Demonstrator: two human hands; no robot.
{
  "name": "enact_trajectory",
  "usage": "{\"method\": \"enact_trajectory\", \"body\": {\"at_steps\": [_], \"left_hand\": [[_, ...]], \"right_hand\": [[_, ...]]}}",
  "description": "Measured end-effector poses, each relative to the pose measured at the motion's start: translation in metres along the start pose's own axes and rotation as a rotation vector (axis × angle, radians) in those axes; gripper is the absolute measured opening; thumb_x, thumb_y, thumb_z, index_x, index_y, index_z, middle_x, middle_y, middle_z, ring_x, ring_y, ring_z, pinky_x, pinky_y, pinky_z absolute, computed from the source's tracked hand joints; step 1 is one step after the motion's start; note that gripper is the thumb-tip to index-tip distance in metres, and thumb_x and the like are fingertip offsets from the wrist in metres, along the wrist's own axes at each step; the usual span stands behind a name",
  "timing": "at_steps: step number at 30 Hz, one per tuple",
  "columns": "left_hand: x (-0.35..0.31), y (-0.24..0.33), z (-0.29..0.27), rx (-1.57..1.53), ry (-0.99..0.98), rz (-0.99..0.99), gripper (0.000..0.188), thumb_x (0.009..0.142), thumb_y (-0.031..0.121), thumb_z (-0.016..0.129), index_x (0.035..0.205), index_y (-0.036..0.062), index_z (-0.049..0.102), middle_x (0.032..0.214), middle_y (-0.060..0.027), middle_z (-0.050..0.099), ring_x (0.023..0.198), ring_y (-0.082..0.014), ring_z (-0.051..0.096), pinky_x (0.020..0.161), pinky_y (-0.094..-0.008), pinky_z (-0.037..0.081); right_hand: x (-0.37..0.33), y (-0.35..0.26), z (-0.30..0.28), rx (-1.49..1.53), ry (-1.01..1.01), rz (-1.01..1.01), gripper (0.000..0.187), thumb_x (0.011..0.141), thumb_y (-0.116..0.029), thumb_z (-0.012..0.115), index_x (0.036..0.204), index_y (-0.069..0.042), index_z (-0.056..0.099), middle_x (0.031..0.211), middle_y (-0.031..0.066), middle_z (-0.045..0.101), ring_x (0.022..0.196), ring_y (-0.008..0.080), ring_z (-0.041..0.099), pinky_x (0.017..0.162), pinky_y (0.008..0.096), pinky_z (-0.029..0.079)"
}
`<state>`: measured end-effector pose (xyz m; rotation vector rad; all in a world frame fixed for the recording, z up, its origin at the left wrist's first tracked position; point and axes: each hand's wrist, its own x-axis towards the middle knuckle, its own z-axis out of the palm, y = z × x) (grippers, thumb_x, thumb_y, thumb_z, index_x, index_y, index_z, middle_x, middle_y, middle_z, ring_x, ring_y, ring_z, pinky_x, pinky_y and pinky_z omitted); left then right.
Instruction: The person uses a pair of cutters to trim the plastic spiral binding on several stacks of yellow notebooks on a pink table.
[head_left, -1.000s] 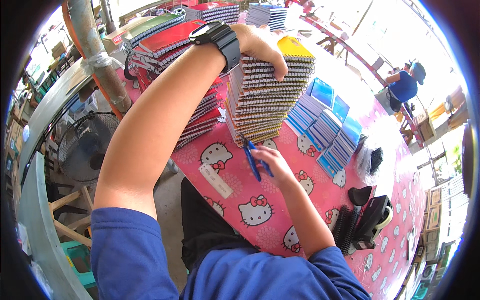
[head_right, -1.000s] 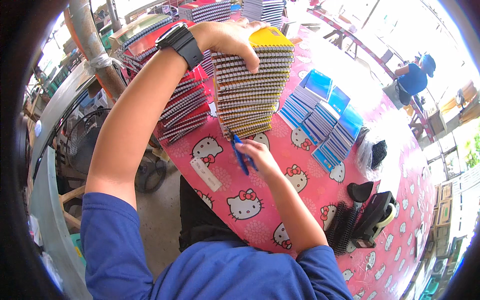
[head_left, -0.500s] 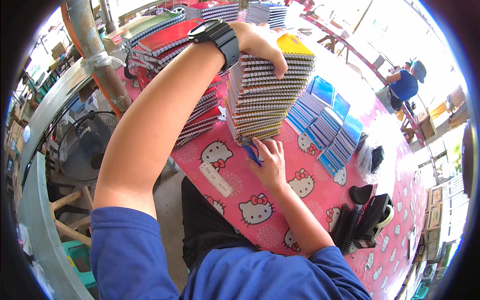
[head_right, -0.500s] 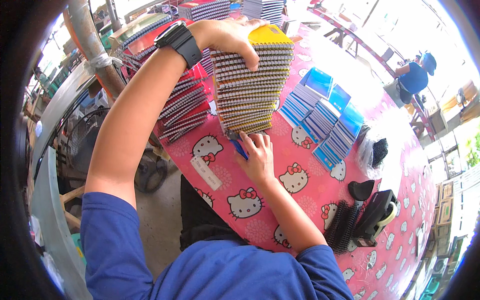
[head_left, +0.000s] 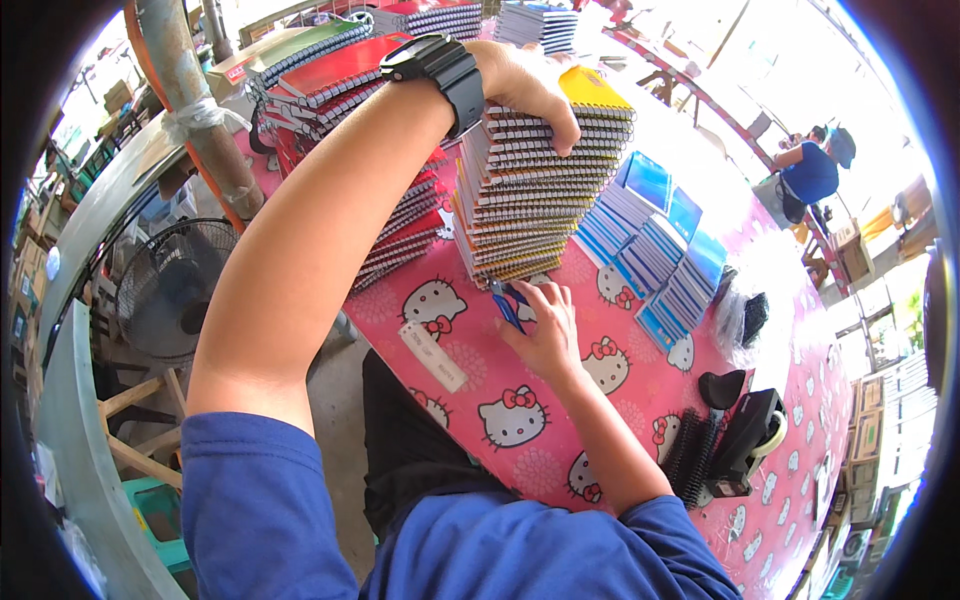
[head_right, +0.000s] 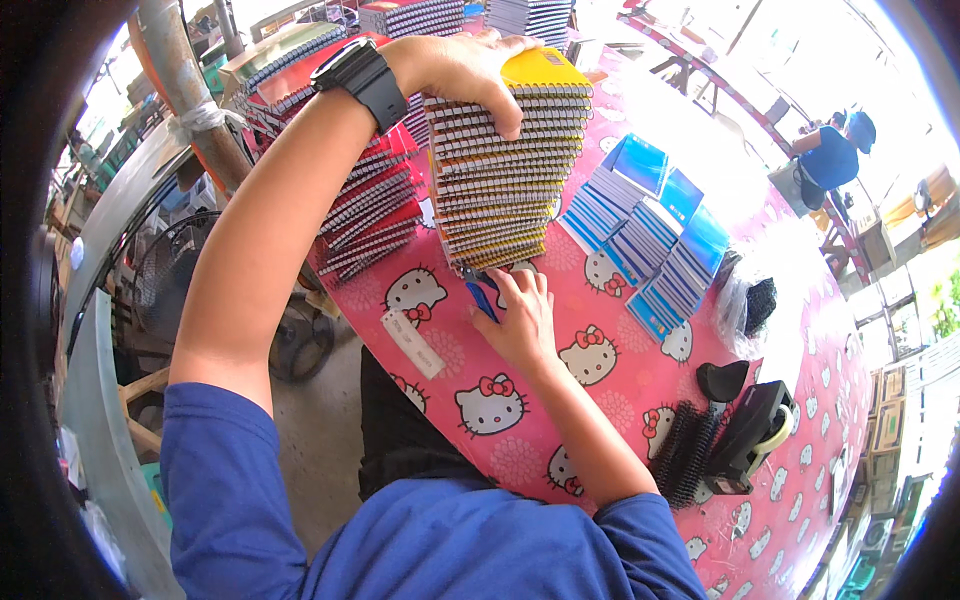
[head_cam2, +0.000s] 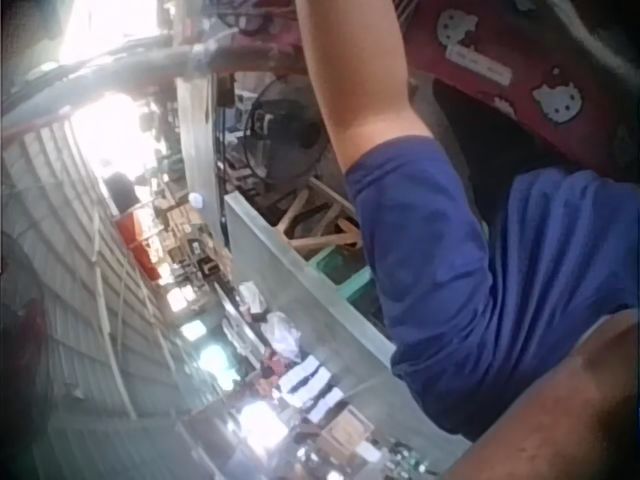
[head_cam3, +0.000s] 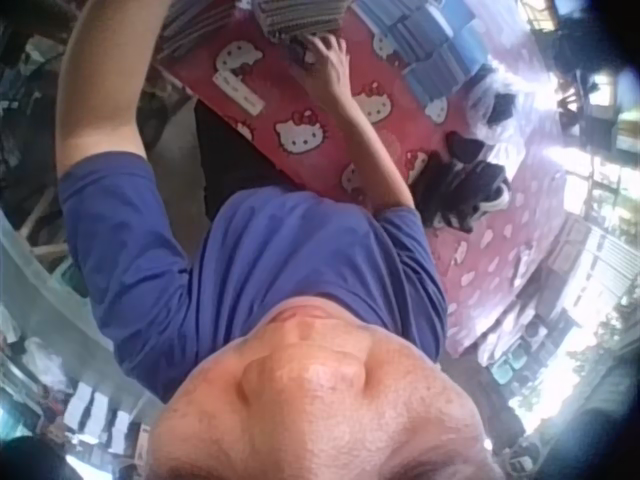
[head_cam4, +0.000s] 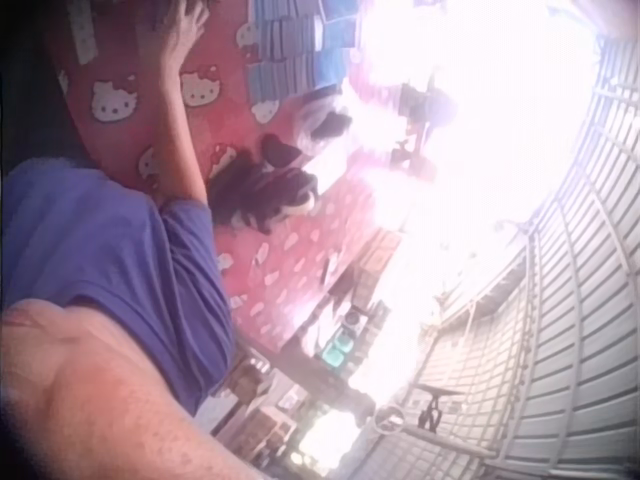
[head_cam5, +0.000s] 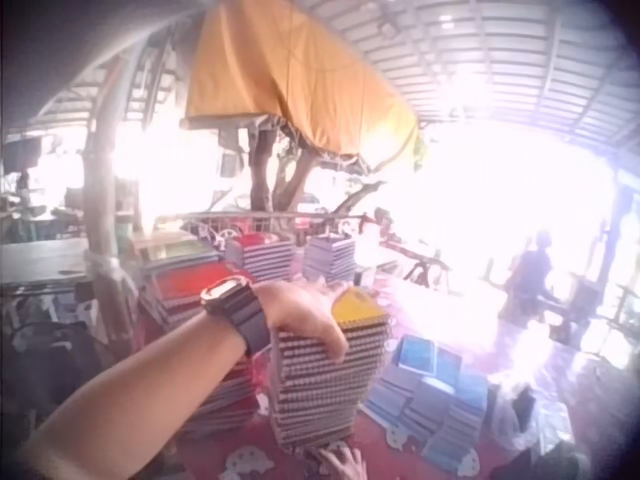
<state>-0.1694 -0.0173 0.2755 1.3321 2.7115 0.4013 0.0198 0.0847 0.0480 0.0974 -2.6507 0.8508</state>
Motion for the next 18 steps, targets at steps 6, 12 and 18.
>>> {"method": "enact_trajectory", "body": {"at_steps": [6, 12, 18], "left_hand": [[-0.001, -0.001, -0.001, 0.043, 0.009, -0.021, 0.111, 0.05, 0.046, 0.074, 0.143, 0.0095, 0.025, 0.136, -0.0224, 0.04, 0.126, -0.0317, 0.039, 0.103, -0.0377, 0.034], [0.003, -0.004, 0.002, 0.008, 0.014, 0.002, 0.111, 0.05, 0.046, 0.073, 0.143, 0.0091, 0.024, 0.137, -0.0226, 0.038, 0.128, -0.0324, 0.036, 0.104, -0.0384, 0.032], [0.001, -0.003, 0.001, 0.037, 0.012, -0.025, 0.113, 0.05, 0.048, 0.073, 0.143, 0.0076, 0.024, 0.138, -0.0231, 0.037, 0.128, -0.0329, 0.036, 0.105, -0.0384, 0.031]], "right_hand": [[-0.002, -0.003, 0.006, -0.09, 0.055, -0.05, 0.054, 0.066, -0.022, 0.074, 0.115, -0.006, 0.058, 0.1, 0.0124, 0.055, 0.099, 0.0317, 0.047, 0.088, 0.0402, 0.041], [-0.001, 0.006, 0.012, 0.066, -0.003, -0.025, 0.047, 0.073, -0.024, 0.07, 0.113, -0.003, 0.057, 0.097, 0.0141, 0.057, 0.093, 0.0296, 0.053, 0.08, 0.0404, 0.045], [0.023, 0.016, -0.013, 1.001, -0.504, 0.638, 0.04, 0.081, -0.029, 0.066, 0.104, 0.003, 0.059, 0.089, 0.0152, 0.064, 0.07, 0.0213, 0.059, 0.064, 0.0339, 0.051]]}}
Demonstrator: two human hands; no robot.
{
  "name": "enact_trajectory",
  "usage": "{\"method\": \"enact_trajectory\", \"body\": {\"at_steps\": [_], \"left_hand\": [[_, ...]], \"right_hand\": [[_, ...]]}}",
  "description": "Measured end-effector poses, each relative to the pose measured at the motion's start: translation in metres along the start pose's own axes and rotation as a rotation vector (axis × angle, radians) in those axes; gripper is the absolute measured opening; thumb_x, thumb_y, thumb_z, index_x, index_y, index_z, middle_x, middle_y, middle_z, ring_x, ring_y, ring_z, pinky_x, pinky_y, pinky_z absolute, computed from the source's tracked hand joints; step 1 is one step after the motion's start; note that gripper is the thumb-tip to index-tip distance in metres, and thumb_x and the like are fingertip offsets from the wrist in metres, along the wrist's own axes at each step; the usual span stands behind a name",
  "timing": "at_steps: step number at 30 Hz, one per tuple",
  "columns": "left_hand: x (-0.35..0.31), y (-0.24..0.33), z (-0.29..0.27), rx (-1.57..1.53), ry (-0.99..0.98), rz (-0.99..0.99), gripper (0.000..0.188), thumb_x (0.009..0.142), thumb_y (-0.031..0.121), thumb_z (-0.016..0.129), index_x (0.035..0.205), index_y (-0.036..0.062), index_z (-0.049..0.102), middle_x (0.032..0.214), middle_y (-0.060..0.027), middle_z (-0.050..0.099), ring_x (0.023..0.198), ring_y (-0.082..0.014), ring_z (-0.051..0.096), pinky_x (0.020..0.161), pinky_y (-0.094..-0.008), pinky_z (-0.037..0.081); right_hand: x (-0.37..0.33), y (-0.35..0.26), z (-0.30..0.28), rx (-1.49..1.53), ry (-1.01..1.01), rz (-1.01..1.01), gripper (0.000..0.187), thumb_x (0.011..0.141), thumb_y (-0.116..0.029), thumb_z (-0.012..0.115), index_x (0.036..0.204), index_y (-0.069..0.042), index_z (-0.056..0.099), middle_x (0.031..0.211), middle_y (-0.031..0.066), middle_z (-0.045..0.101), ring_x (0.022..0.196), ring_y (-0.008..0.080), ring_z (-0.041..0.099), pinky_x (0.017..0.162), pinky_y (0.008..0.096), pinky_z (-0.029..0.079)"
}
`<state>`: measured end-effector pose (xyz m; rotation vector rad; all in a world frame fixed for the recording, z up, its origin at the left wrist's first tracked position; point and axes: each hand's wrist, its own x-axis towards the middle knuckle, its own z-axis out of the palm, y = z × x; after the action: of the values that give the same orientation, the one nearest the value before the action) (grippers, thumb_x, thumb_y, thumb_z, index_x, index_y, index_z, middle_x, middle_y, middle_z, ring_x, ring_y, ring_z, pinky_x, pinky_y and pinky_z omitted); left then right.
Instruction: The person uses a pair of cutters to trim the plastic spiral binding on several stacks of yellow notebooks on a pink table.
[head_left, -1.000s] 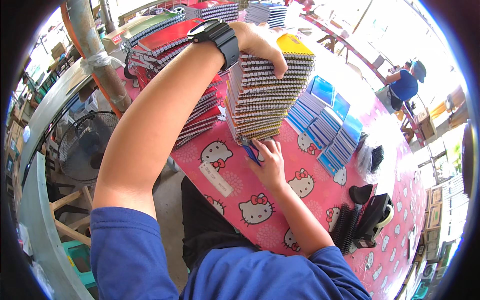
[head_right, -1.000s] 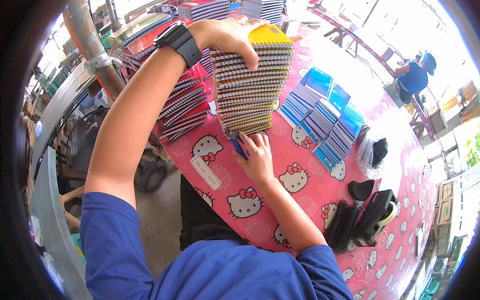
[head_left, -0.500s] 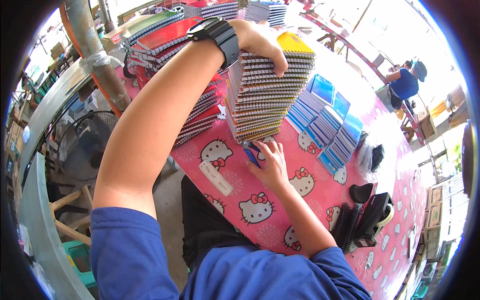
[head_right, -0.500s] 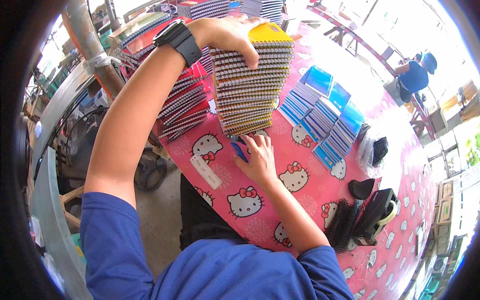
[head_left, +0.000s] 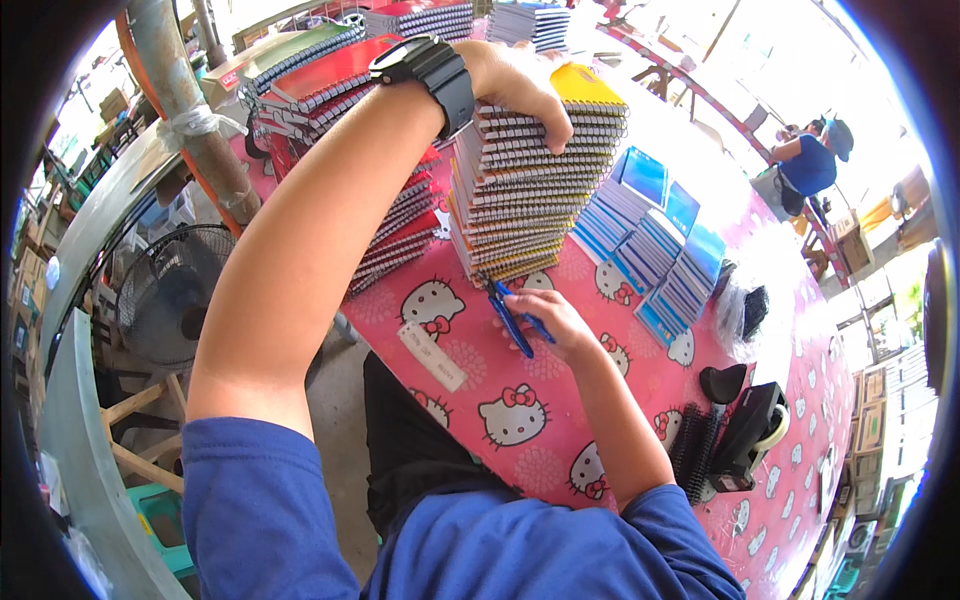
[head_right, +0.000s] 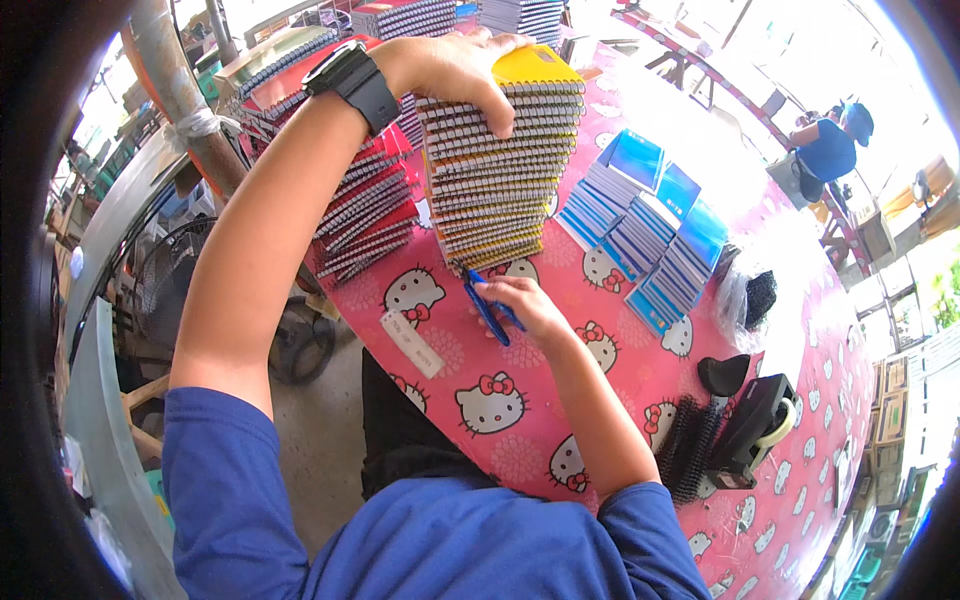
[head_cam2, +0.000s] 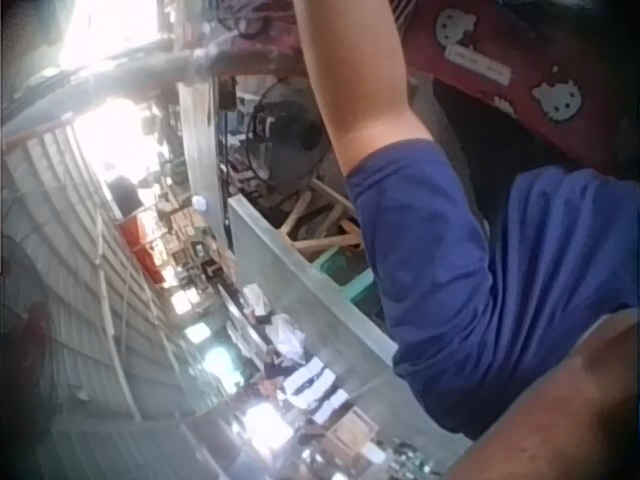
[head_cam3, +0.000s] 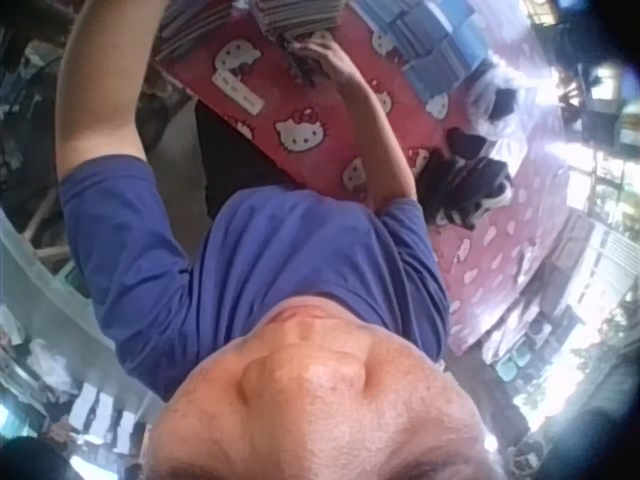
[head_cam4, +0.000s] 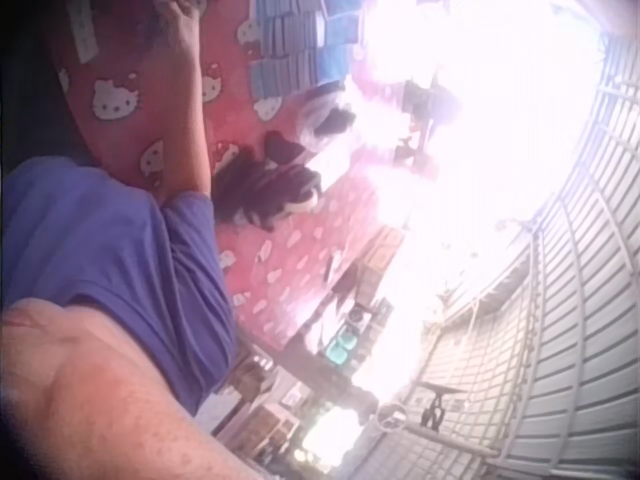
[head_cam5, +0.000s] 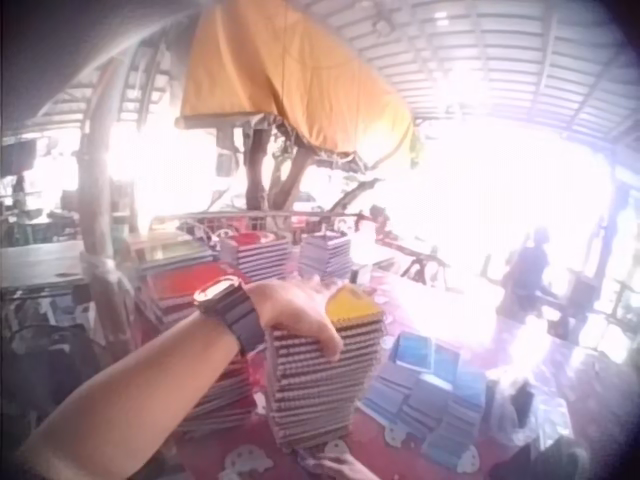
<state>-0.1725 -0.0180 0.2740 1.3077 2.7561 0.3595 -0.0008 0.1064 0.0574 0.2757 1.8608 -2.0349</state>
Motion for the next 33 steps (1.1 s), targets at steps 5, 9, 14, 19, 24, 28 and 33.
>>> {"method": "enact_trajectory", "body": {"at_steps": [5, 9, 14, 19, 24, 28, 33], "left_hand": [[0.004, -0.004, 0.005, -0.08, 0.106, 0.062, 0.098, 0.049, 0.044, 0.074, 0.133, 0.0085, 0.04, 0.114, -0.0194, 0.055, 0.09, -0.0289, 0.062, 0.069, -0.0396, 0.055], [0.003, -0.003, 0.005, -0.064, 0.109, 0.048, 0.096, 0.049, 0.043, 0.075, 0.132, 0.0086, 0.042, 0.115, -0.0198, 0.055, 0.09, -0.0296, 0.062, 0.07, -0.0396, 0.055], [0.004, -0.003, 0.004, -0.061, 0.11, 0.06, 0.095, 0.048, 0.044, 0.075, 0.13, 0.0063, 0.043, 0.119, -0.0209, 0.053, 0.092, -0.0297, 0.062, 0.074, -0.0391, 0.054], [0.0, -0.003, 0.004, -0.04, 0.137, 0.05, 0.105, 0.048, 0.045, 0.075, 0.137, 0.0059, 0.035, 0.124, -0.022, 0.05, 0.098, -0.0292, 0.06, 0.078, -0.0379, 0.052], [0.001, -0.002, 0.004, -0.05, 0.064, 0.026, 0.104, 0.049, 0.045, 0.074, 0.137, 0.0055, 0.035, 0.127, -0.0217, 0.047, 0.111, -0.0304, 0.051, 0.09, -0.0392, 0.044], [0.003, -0.004, 0.004, -0.097, 0.086, 0.093, 0.092, 0.05, 0.042, 0.075, 0.129, 0.0058, 0.046, 0.115, -0.0206, 0.056, 0.095, -0.0294, 0.062, 0.078, -0.0398, 0.053], [0.001, -0.001, 0.0, -0.029, -0.002, 0.018, 0.112, 0.05, 0.046, 0.073, 0.142, 0.0075, 0.025, 0.136, -0.0222, 0.038, 0.126, -0.0327, 0.038, 0.103, -0.0383, 0.033]], "right_hand": [[-0.011, 0.021, 0.023, -1.108, 0.492, -0.674, 0.047, 0.072, -0.027, 0.072, 0.111, -0.004, 0.059, 0.096, 0.0136, 0.058, 0.091, 0.0292, 0.053, 0.08, 0.0387, 0.046], [-0.007, 0.027, 0.03, -1.057, 0.561, -0.639, 0.054, 0.067, -0.025, 0.074, 0.115, -0.007, 0.058, 0.102, 0.0133, 0.055, 0.101, 0.032, 0.047, 0.088, 0.0401, 0.042], [-0.002, 0.031, 0.03, -1.155, 0.591, -0.71, 0.05, 0.07, -0.024, 0.072, 0.113, -0.003, 0.059, 0.1, 0.0126, 0.059, 0.097, 0.0298, 0.052, 0.086, 0.0399, 0.043], [0.007, -0.006, -0.01, 0.037, -0.051, 0.087, 0.032, 0.085, -0.024, 0.06, 0.096, 0.005, 0.062, 0.083, 0.0177, 0.065, 0.064, 0.0218, 0.063, 0.056, 0.0337, 0.053], [-0.004, 0.002, 0.012, -0.853, 0.283, -0.345, 0.047, 0.072, -0.032, 0.07, 0.107, -0.002, 0.062, 0.094, 0.0156, 0.061, 0.092, 0.0324, 0.058, 0.082, 0.043, 0.046], [-0.008, 0.021, 0.024, -1.099, 0.503, -0.585, 0.053, 0.067, -0.025, 0.073, 0.115, -0.006, 0.059, 0.101, 0.0136, 0.054, 0.103, 0.0324, 0.046, 0.09, 0.04, 0.041], [-0.006, 0.028, 0.022, -1.112, 0.496, -0.602, 0.054, 0.068, -0.025, 0.073, 0.116, -0.007, 0.058, 0.102, 0.0139, 0.054, 0.102, 0.0325, 0.048, 0.09, 0.0406, 0.041]]}}
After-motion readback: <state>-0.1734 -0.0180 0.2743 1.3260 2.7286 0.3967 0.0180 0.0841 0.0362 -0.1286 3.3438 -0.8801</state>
